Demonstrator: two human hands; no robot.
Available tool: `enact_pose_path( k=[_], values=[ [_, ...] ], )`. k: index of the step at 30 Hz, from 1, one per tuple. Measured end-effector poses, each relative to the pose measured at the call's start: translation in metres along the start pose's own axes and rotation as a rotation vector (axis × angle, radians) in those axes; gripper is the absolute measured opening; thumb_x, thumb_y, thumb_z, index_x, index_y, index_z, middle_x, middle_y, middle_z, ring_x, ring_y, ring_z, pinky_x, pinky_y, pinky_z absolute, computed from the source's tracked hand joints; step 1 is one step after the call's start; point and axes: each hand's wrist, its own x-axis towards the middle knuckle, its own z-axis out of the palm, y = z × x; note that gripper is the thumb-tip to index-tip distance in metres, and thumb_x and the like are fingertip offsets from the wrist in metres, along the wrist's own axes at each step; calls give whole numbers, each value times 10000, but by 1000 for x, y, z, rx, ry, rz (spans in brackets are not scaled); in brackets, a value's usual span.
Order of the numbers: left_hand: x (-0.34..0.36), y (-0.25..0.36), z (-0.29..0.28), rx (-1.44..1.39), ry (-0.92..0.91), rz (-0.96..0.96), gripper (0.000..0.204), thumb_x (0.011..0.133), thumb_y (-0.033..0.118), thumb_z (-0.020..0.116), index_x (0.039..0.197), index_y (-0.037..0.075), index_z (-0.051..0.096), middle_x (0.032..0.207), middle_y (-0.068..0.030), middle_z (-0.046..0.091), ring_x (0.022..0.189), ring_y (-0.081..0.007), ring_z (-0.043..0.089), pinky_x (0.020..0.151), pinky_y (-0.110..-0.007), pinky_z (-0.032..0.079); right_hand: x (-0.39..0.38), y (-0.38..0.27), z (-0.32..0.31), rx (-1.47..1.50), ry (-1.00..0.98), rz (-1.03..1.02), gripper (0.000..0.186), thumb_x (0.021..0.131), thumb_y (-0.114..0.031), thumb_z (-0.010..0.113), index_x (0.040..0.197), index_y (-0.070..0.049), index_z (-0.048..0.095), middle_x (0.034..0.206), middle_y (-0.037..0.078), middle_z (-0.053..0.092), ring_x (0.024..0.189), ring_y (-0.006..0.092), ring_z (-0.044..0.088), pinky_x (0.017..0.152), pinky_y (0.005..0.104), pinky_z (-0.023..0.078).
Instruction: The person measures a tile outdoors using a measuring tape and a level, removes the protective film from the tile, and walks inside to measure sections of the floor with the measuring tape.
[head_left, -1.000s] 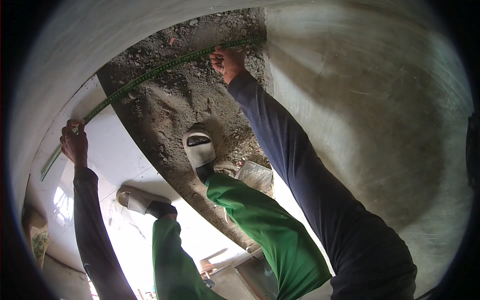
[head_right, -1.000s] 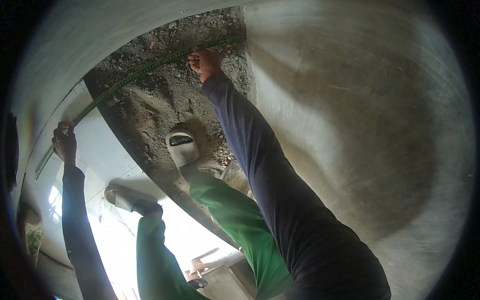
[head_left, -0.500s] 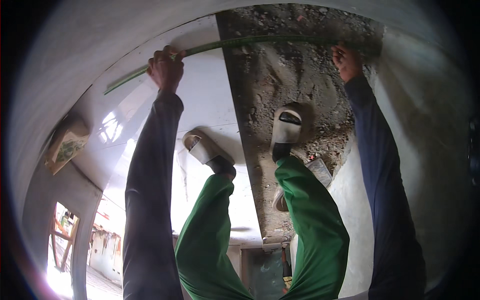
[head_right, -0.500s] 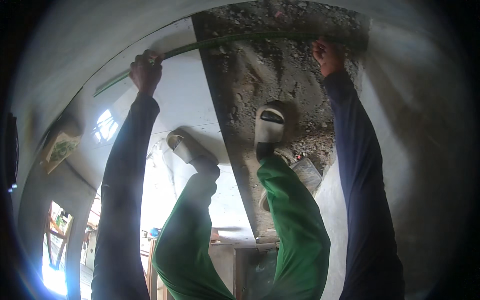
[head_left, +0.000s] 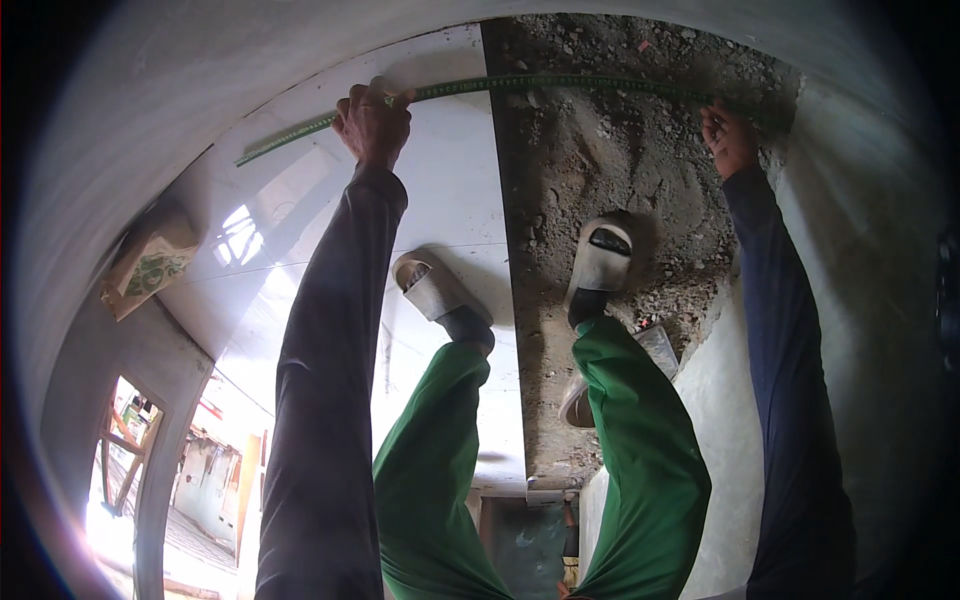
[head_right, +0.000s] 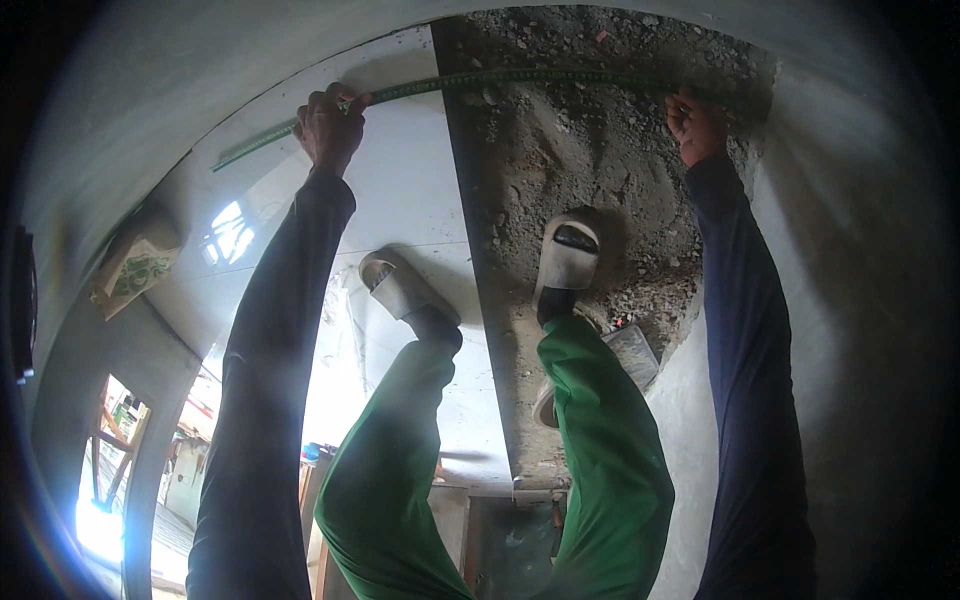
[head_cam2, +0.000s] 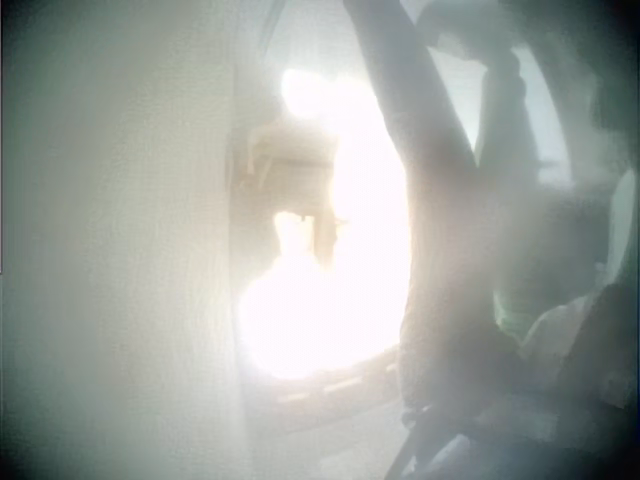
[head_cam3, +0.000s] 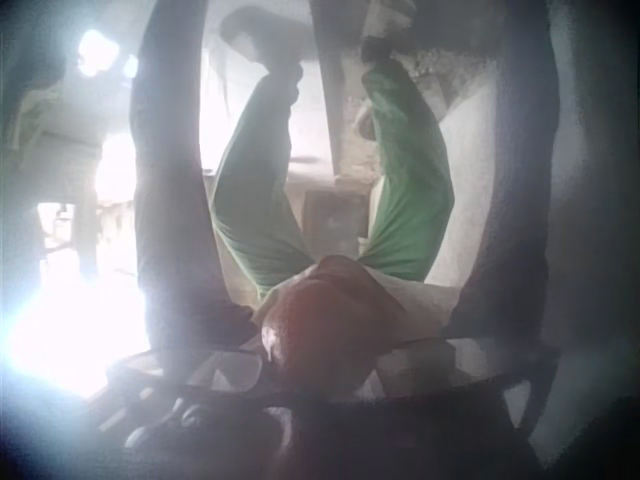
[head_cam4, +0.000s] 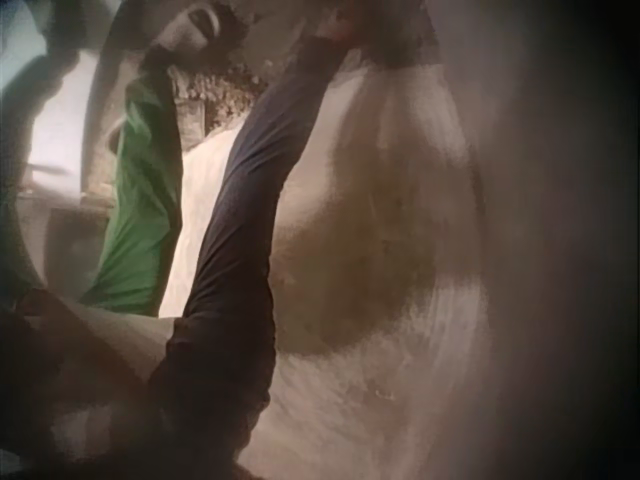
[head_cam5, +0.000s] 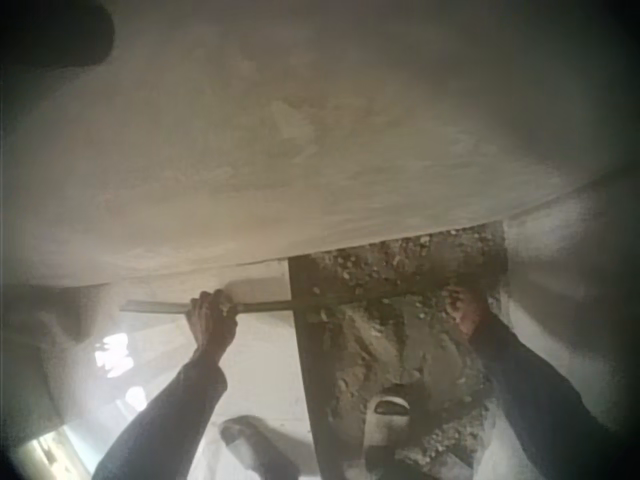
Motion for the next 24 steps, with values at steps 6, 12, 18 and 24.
enact_pose_path(
  k=[6,12,18,24],
  values=[
    [4,1,-6,-10,-78,-22,293,857,443,758,1058,232,728,1159,-39,661,1178,-301,550,1007,-491,388,-3,0,3,21,27,5,309,917,-118,712,1190,-4,622,1012,144,709,835,187,664,745,327,558],
    [4,-2,-3,10,-32,9,251,869,459,749,1008,251,732,1123,-29,678,1157,-309,574,976,-502,408,1,-1,0,-3,26,19,295,919,-125,711,1178,-16,623,1028,134,708,849,189,665,747,329,556],
    [4,-2,-1,1,-27,18,255,869,454,746,1016,245,732,1129,-28,681,1159,-311,573,979,-499,407,7,1,-6,13,10,44,318,926,-128,717,1217,-55,613,1089,122,694,874,170,640,769,324,533],
    [4,0,-4,-6,-51,8,242,872,447,743,1004,245,729,1124,-30,685,1151,-317,575,968,-502,412,6,5,-5,-10,29,21,281,940,-150,688,1192,-48,619,1051,126,710,836,181,660,732,324,549]
  ],
)
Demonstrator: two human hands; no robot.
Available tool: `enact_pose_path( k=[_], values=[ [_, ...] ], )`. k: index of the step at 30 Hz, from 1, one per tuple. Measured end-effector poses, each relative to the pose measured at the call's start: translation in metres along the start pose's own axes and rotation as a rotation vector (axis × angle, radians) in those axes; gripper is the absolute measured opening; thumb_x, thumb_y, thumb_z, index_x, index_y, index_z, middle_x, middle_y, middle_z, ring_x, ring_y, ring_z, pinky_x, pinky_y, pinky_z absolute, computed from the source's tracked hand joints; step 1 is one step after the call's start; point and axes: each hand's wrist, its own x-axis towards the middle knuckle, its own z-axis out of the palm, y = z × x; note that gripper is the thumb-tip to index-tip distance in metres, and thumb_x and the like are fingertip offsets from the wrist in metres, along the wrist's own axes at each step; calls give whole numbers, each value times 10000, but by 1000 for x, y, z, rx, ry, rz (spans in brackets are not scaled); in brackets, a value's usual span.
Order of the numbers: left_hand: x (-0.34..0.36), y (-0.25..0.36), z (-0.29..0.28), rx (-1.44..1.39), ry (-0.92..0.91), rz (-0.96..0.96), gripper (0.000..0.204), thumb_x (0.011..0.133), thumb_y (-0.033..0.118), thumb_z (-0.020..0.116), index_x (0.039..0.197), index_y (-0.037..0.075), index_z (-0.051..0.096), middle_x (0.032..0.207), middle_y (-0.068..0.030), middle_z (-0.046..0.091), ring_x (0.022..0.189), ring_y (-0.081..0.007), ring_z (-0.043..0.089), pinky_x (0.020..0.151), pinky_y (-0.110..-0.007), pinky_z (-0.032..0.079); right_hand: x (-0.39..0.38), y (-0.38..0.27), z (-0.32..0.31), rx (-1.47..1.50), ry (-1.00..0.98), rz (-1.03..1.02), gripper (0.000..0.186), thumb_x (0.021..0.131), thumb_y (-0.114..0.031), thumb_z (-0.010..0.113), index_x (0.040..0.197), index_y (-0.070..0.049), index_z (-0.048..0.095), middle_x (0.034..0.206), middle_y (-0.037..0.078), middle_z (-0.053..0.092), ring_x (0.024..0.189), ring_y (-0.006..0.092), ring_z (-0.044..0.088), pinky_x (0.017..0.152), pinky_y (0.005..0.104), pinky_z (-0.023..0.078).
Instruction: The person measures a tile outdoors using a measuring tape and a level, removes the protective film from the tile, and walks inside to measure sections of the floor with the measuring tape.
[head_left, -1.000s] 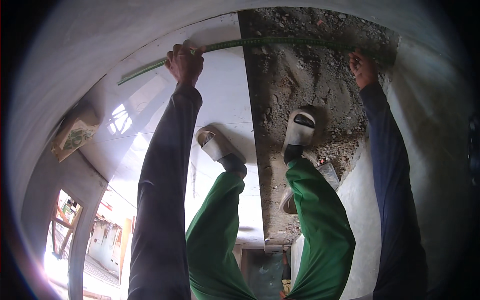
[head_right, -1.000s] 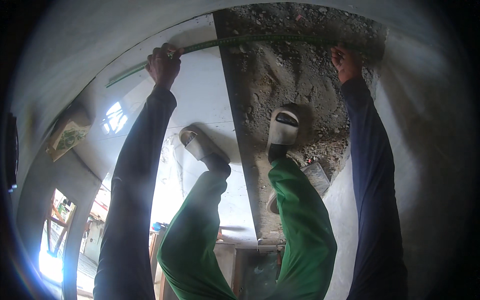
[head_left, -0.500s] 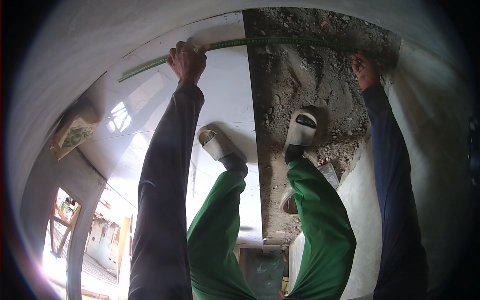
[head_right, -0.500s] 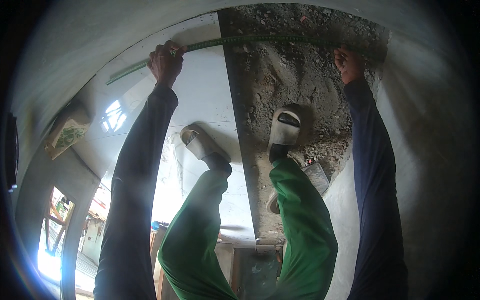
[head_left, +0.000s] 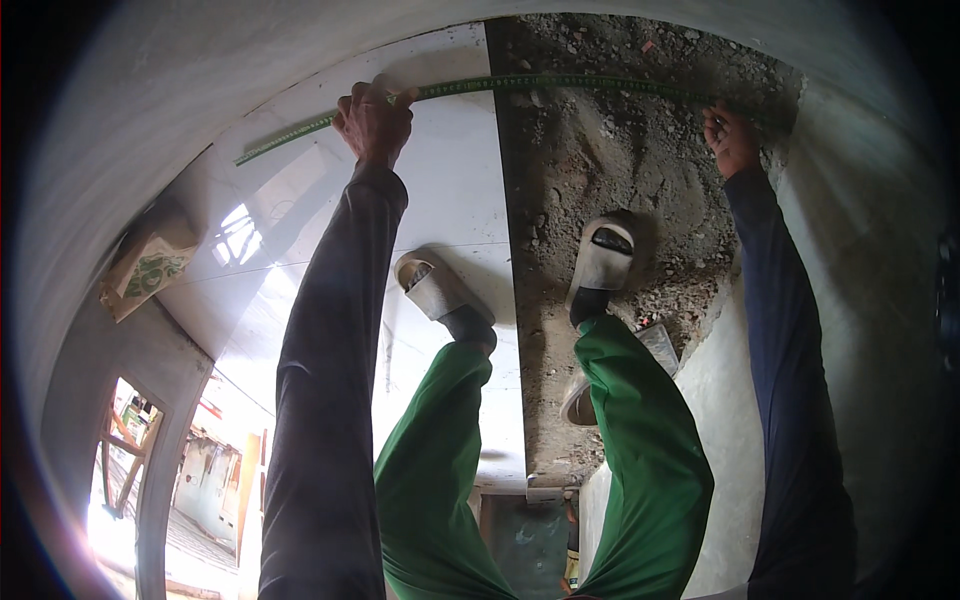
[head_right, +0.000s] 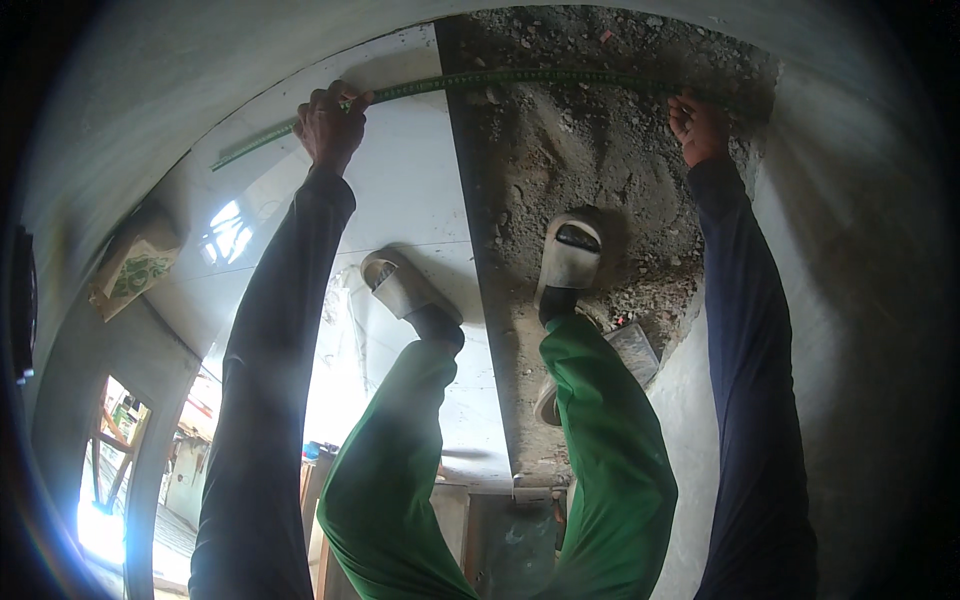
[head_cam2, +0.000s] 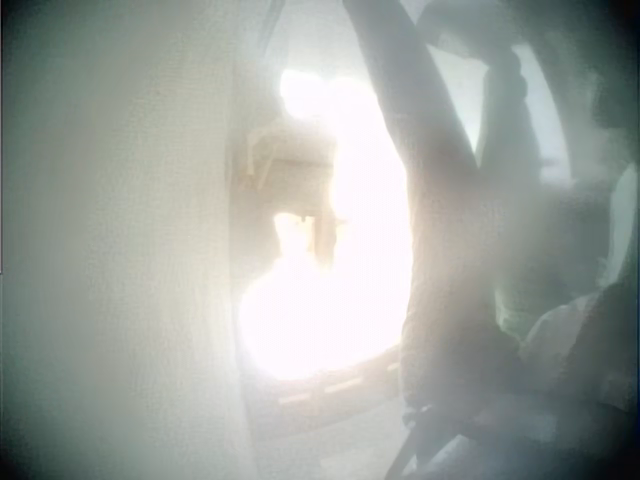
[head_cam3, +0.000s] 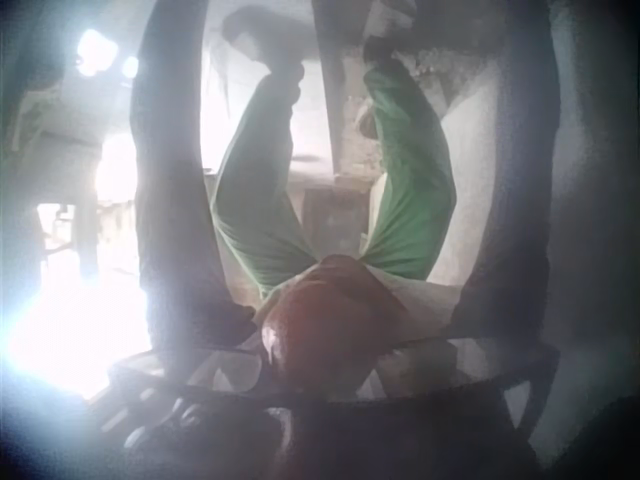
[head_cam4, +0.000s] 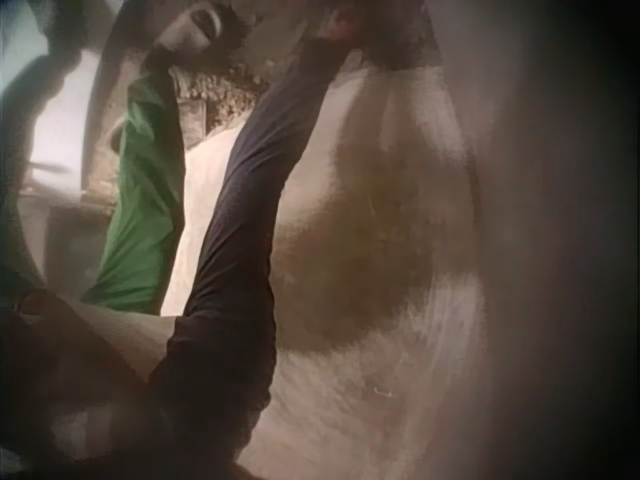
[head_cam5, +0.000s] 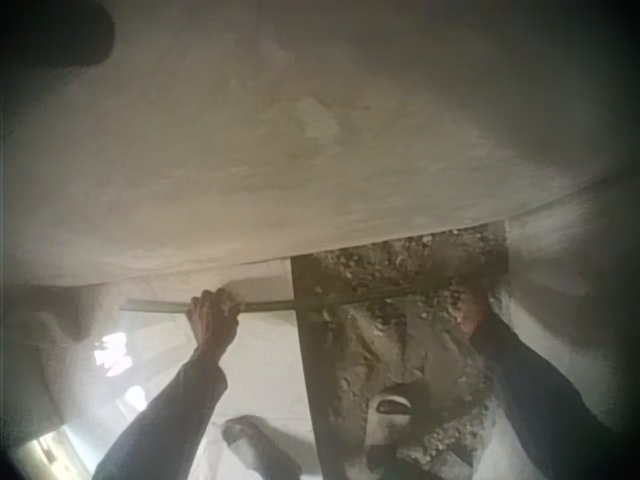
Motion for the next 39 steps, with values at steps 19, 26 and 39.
enact_pose_path(
  k=[19,26,39],
  values=[
    [-2,-7,-4,39,-127,22,266,873,423,748,1040,221,708,1176,-22,656,1206,-310,534,1013,-511,372,-9,-2,5,49,1,24,269,929,-115,719,1161,-14,629,1027,139,685,844,191,647,752,334,562],
    [-87,-69,-13,-245,-218,157,192,953,320,674,949,131,640,924,-77,741,894,-363,696,833,-482,500,-66,21,6,52,-79,106,255,928,-160,738,1097,-9,622,1023,135,672,850,192,645,736,335,564],
    [-444,-110,-184,-576,-605,-74,202,913,286,737,784,131,722,750,-84,664,714,-324,672,643,-454,507,-369,89,-81,1,144,395,132,937,-223,690,945,-107,627,766,43,631,617,162,630,553,321,521]
  ],
)
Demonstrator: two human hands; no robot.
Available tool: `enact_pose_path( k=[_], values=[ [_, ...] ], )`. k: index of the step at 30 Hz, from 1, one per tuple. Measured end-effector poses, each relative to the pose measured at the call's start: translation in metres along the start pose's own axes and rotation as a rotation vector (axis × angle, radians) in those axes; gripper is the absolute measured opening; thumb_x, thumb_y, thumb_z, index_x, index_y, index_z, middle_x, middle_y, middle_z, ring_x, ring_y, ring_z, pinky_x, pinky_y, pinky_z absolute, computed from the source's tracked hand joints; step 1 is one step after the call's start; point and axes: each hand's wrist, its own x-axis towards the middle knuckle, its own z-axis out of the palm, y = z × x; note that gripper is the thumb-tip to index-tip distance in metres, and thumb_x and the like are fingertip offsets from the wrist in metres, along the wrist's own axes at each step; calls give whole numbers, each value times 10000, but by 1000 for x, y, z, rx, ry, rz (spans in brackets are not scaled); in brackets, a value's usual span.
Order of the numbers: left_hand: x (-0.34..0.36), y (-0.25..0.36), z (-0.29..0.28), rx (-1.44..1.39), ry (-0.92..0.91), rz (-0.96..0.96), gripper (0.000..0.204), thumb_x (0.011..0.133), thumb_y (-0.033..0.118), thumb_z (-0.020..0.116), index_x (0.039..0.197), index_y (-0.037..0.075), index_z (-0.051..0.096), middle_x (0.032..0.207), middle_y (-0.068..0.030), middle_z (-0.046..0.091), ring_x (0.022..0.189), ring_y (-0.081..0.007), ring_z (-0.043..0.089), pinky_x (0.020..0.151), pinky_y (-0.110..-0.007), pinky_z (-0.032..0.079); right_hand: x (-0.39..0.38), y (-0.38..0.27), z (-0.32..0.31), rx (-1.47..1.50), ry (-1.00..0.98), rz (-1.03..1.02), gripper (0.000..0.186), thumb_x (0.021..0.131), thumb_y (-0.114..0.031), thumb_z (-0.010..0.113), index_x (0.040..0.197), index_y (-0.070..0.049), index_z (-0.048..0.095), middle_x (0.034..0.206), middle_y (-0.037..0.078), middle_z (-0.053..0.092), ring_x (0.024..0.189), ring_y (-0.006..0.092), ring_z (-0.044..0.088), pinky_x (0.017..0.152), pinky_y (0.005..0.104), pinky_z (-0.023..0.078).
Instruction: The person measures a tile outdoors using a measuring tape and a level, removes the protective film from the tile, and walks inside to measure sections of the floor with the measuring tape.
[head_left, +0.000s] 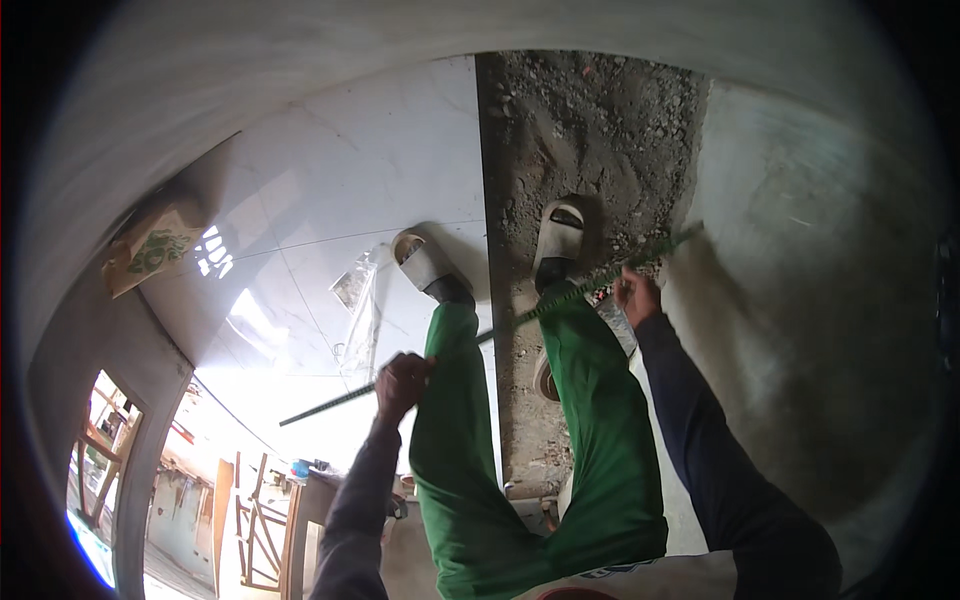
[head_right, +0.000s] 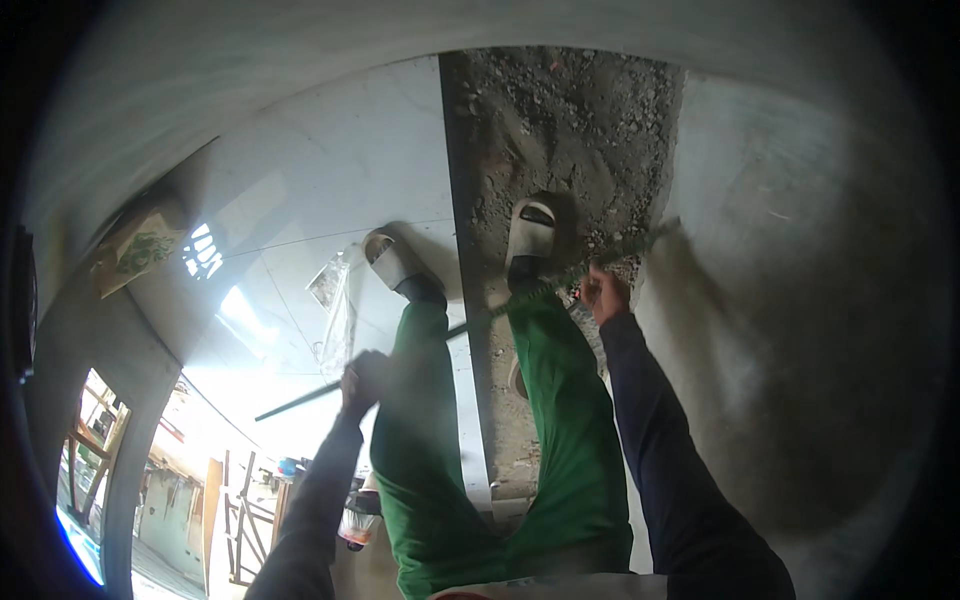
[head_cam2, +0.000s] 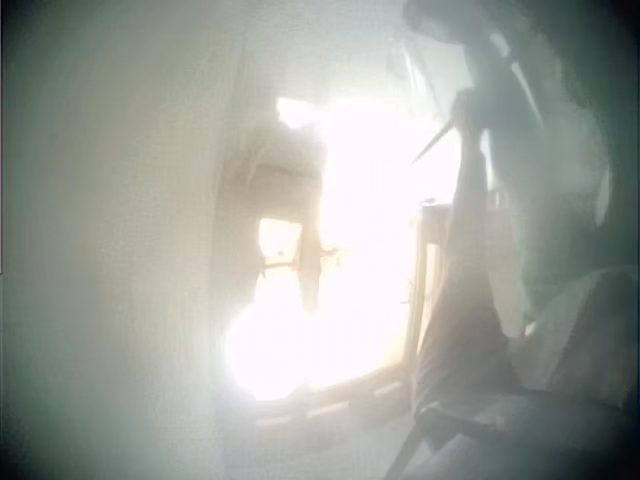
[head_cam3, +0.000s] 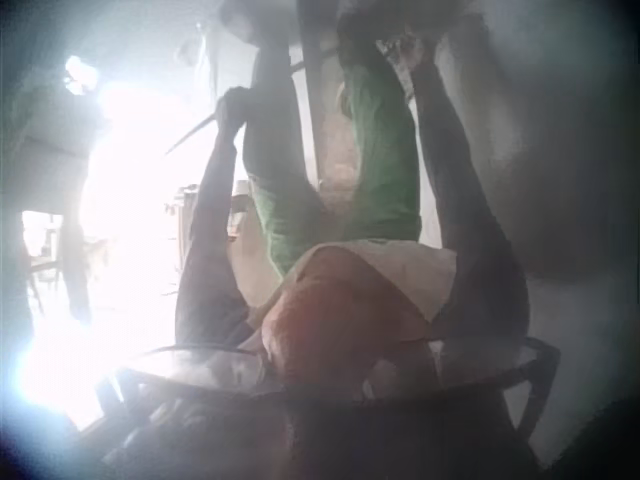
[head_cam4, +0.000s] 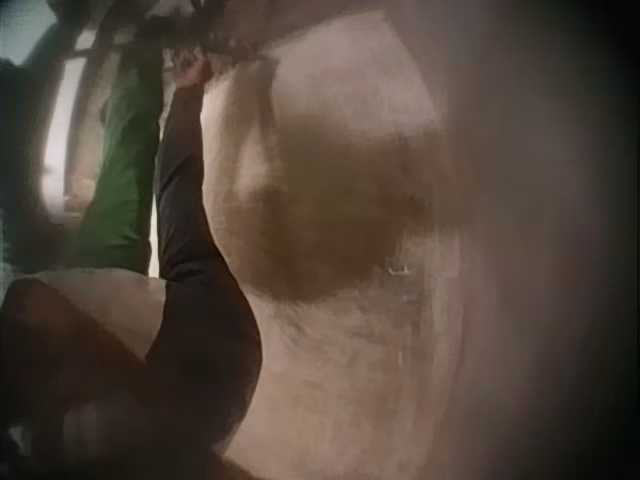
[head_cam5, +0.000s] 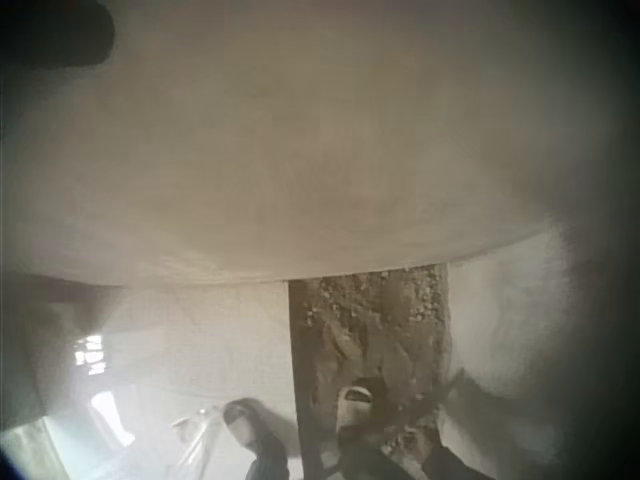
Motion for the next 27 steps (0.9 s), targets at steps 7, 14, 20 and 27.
enact_pose_path(
  k=[7,14,20,27],
  values=[
    [-104,73,-23,111,-102,-144,287,893,394,709,865,109,733,855,-148,694,803,-384,683,723,-494,524,-188,50,14,-1248,46,-545,158,812,-163,724,892,-29,699,835,175,711,717,312,702,697,426,546],
    [-159,72,16,137,-93,-146,205,927,338,639,928,150,719,918,-120,688,901,-370,663,795,-510,481,-315,122,16,-1305,92,-852,200,811,-69,659,1001,-35,711,955,191,707,917,385,695,808,444,564],
    [-174,95,38,228,146,-214,185,956,314,585,930,163,688,942,-74,672,981,-308,621,869,-496,443,-293,149,35,-1368,207,-719,293,812,-120,662,1092,-37,688,1037,202,695,960,391,682,846,459,563],
    [-165,103,43,323,115,-207,221,967,311,556,941,140,692,972,-68,682,1014,-296,620,897,-479,438,-272,149,6,-1238,288,-749,259,811,-119,638,1041,-22,705,988,222,710,945,401,693,832,467,566]
  ],
)
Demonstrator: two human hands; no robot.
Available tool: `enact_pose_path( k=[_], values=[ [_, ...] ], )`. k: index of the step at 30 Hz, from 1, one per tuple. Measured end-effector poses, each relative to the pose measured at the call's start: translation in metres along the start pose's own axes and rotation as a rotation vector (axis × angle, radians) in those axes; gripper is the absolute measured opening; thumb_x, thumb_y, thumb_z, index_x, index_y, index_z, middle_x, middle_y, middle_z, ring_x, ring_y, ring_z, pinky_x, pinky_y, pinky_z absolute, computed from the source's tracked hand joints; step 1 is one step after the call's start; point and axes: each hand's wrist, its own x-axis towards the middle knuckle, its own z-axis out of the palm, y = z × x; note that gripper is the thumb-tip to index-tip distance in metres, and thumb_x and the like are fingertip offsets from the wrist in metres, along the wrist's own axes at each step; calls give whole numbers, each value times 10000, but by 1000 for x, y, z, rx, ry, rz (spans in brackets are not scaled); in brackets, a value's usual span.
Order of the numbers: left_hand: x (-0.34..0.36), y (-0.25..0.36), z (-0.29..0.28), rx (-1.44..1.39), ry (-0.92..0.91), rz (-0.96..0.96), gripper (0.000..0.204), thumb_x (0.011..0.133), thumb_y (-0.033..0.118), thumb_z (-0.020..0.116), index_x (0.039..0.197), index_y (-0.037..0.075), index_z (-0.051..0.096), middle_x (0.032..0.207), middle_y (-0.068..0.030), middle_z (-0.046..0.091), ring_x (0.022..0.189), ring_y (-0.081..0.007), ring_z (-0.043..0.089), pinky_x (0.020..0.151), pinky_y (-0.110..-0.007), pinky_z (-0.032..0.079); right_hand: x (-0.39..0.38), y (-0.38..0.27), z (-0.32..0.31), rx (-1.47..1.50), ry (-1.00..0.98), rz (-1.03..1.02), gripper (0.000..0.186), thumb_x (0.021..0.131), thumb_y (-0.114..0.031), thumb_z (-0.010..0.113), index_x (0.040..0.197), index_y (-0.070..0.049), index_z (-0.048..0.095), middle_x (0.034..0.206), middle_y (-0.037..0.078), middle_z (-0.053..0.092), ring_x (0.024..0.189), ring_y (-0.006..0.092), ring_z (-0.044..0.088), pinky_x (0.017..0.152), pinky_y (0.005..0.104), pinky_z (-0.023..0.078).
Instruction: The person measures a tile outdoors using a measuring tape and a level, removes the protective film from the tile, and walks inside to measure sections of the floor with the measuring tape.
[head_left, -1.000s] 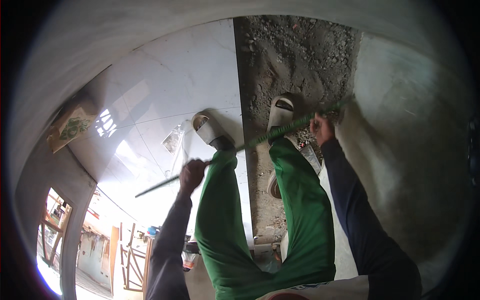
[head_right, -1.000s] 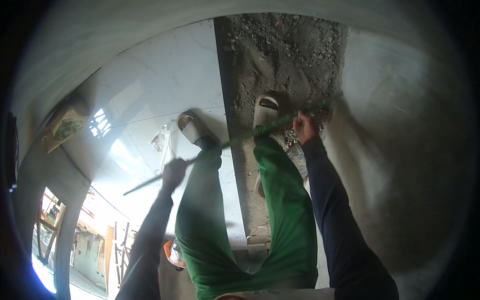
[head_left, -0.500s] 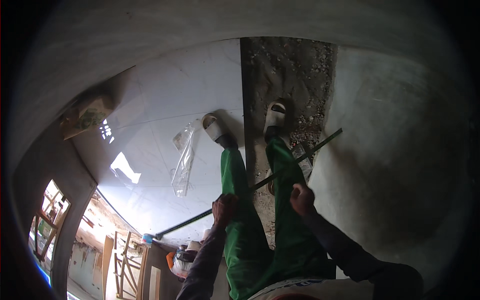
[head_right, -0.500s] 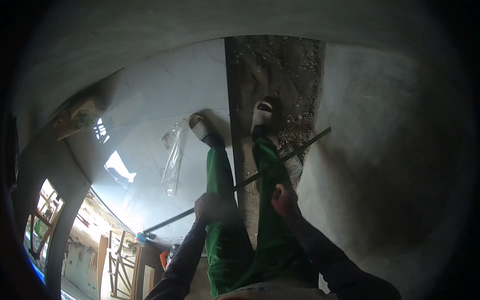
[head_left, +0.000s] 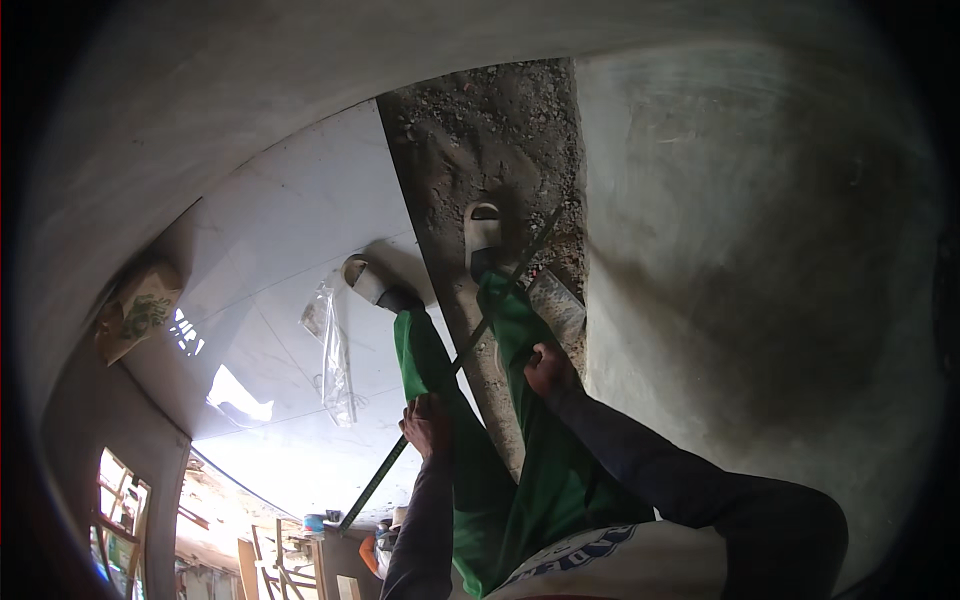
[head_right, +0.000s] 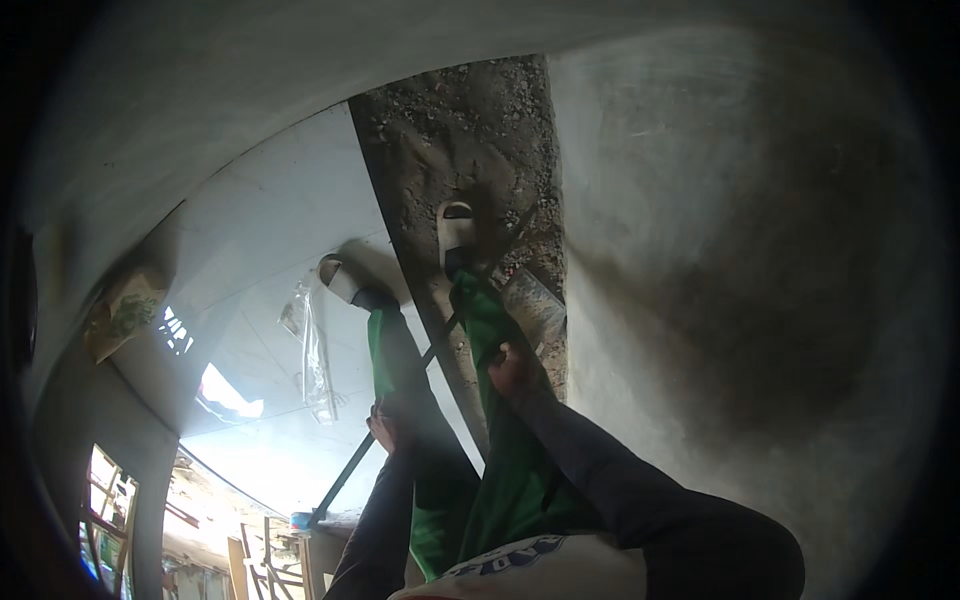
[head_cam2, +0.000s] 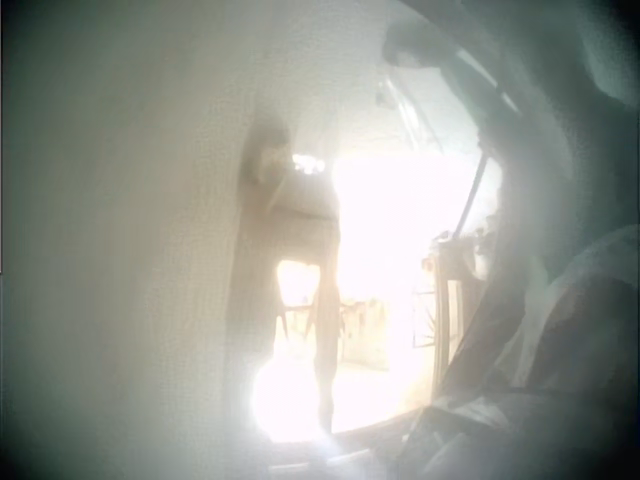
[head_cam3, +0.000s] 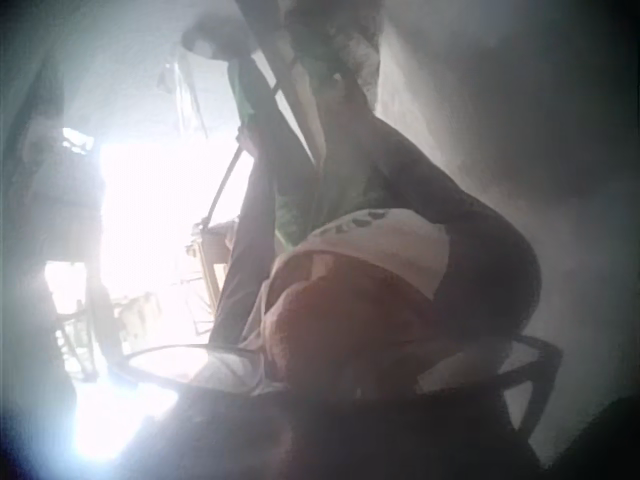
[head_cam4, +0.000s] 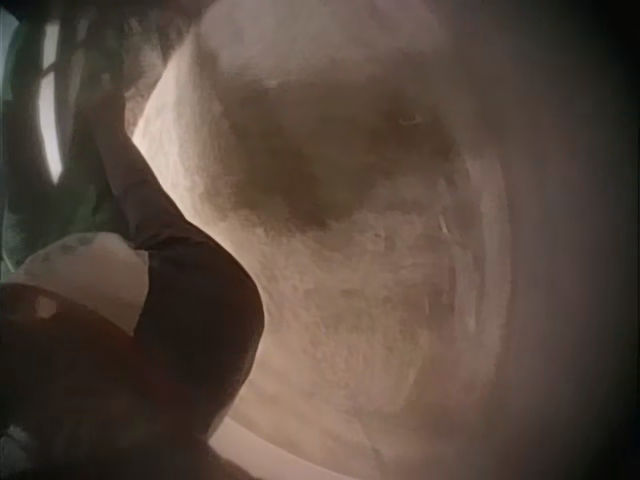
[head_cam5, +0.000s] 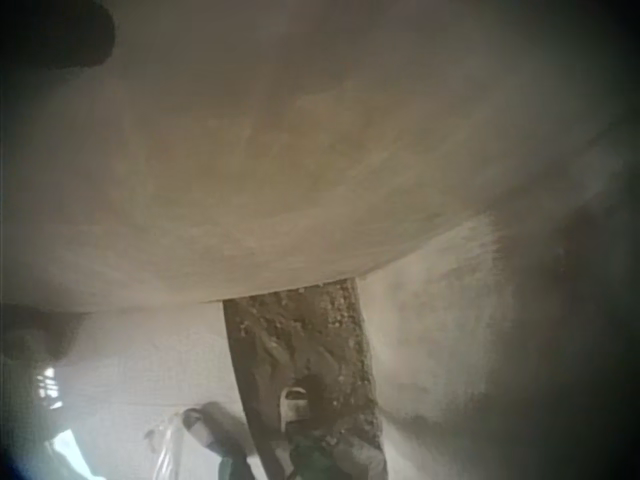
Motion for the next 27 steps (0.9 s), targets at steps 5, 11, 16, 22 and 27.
enact_pose_path(
  k=[5,11,16,22,27],
  values=[
    [8,1,10,41,23,17,253,972,317,549,947,122,707,1017,-70,694,1051,-294,624,924,-470,439,15,16,-6,81,35,98,194,809,-111,636,949,-6,721,962,230,721,916,405,703,826,461,569],
    [11,5,12,56,-8,-17,264,970,323,543,953,121,713,1028,-77,696,1063,-295,629,939,-473,444,19,13,-6,14,-12,163,190,830,-133,624,945,-19,722,954,224,723,927,403,701,831,471,566],
    [13,24,4,43,-61,-75,273,971,310,527,951,112,713,1014,-89,696,1046,-306,638,938,-478,449,23,13,-12,4,-53,227,198,846,-163,611,937,-24,719,959,217,726,934,408,698,841,485,563],
    [14,24,7,47,-56,-103,283,973,312,527,965,104,719,996,-106,694,1023,-316,646,919,-479,457,30,6,-19,18,-110,252,215,845,-169,614,967,-25,717,986,222,721,957,411,693,849,489,561],
    [13,28,12,44,-56,-102,283,970,321,540,966,100,716,995,-115,692,1019,-320,645,907,-481,457,33,4,-23,27,-115,261,226,839,-171,620,978,-20,715,1000,224,719,962,409,693,847,480,562]
  ],
)
